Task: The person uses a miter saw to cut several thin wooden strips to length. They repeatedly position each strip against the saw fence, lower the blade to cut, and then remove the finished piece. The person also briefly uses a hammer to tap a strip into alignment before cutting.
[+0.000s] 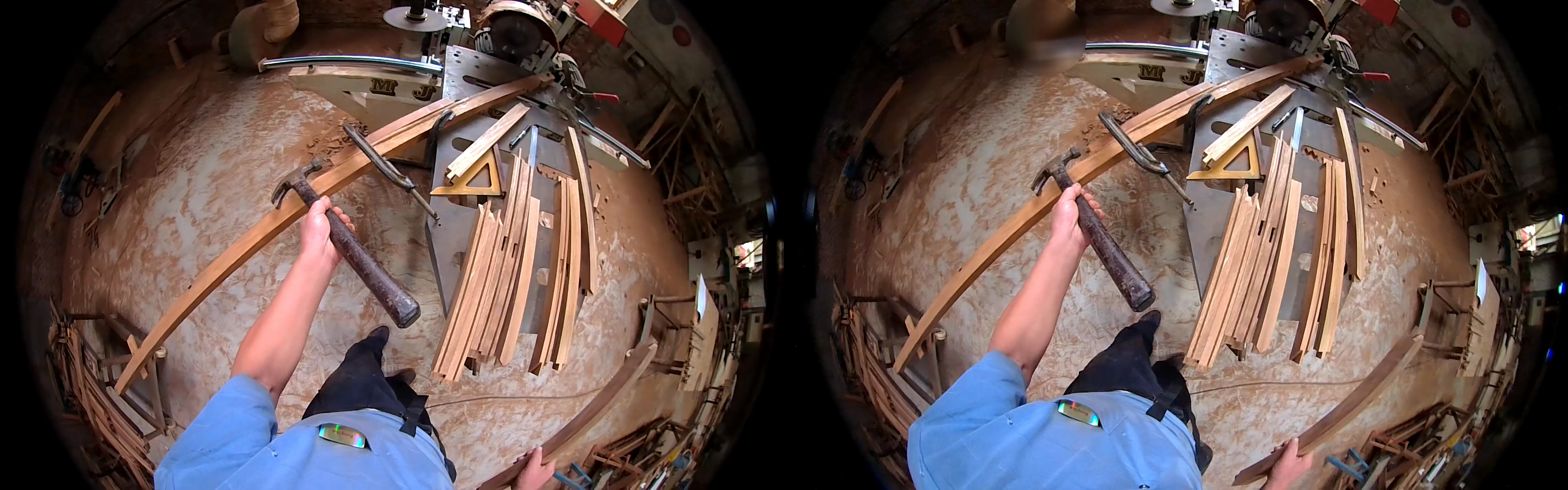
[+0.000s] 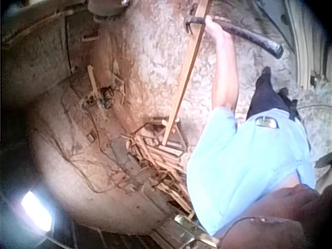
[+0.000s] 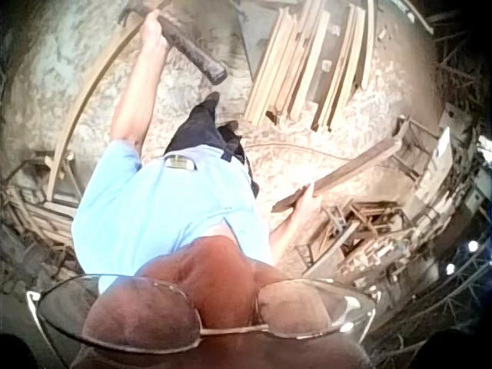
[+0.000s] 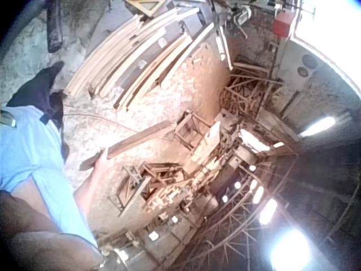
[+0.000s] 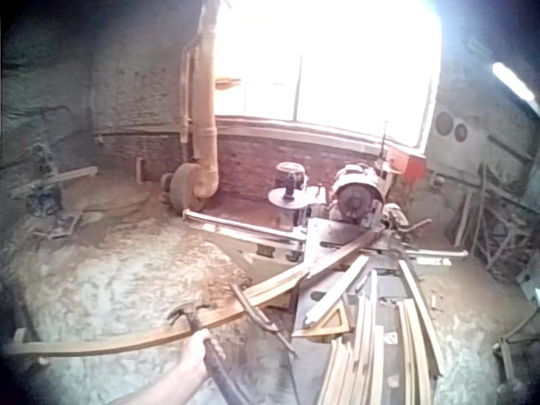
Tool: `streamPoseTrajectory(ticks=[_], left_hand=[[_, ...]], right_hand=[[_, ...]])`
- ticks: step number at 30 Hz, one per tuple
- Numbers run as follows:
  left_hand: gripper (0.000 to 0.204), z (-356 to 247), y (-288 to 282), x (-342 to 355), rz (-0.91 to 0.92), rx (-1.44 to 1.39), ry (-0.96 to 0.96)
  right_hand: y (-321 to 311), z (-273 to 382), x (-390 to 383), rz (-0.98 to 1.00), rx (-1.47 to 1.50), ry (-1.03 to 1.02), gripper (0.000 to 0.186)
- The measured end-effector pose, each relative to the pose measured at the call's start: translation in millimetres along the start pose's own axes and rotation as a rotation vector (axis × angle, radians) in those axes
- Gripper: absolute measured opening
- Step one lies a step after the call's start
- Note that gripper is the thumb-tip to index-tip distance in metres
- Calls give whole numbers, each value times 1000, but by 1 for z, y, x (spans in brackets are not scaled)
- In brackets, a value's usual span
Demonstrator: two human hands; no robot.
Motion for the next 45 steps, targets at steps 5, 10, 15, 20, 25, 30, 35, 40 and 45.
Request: streamPoseTrajectory(ticks=[5, 10, 15, 20, 25, 30, 35, 40, 45], left_hand=[[15, 6, 6, -1, 20, 59, -16], [14, 5, 5, -3, -55, -63, 30], [15, 11, 13, -1, 22, 40, 7], [16, 4, 8, -7, -60, -7, 73], [17, 0, 5, -7, -53, 34, 101], [15, 3, 12, -5, 34, 81, 78], [22, -30, 13, -51, 82, 152, 309], [15, -53, 51, -128, 366, 342, 491], [25, -19, 46, -203, 236, 834, 629]], right_hand=[[-7, 29, -10, -41, -232, -15, 44], [-1, 0, 15, -18, -15, -13, 40], [5, -10, 27, -30, 52, -41, 37], [4, 8, 26, -21, -103, -77, 34], [4, -21, 40, -40, 21, -46, 35], [9, -14, 39, 38, 222, -21, 19], [-7, 0, 52, 23, 300, -50, 14], [-11, -15, 94, 77, 381, -24, 13], [-6, -55, 144, 205, 453, -103, 14]])
Point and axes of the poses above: each hand's wrist, its own x-axis towards the middle knuckle, its own y-axis out of the palm, z = x × y, the point moved 9 cm from there along x, towards the middle knuckle, and after that the axes turned 5 degrees about -z, right-handed, at the moved point
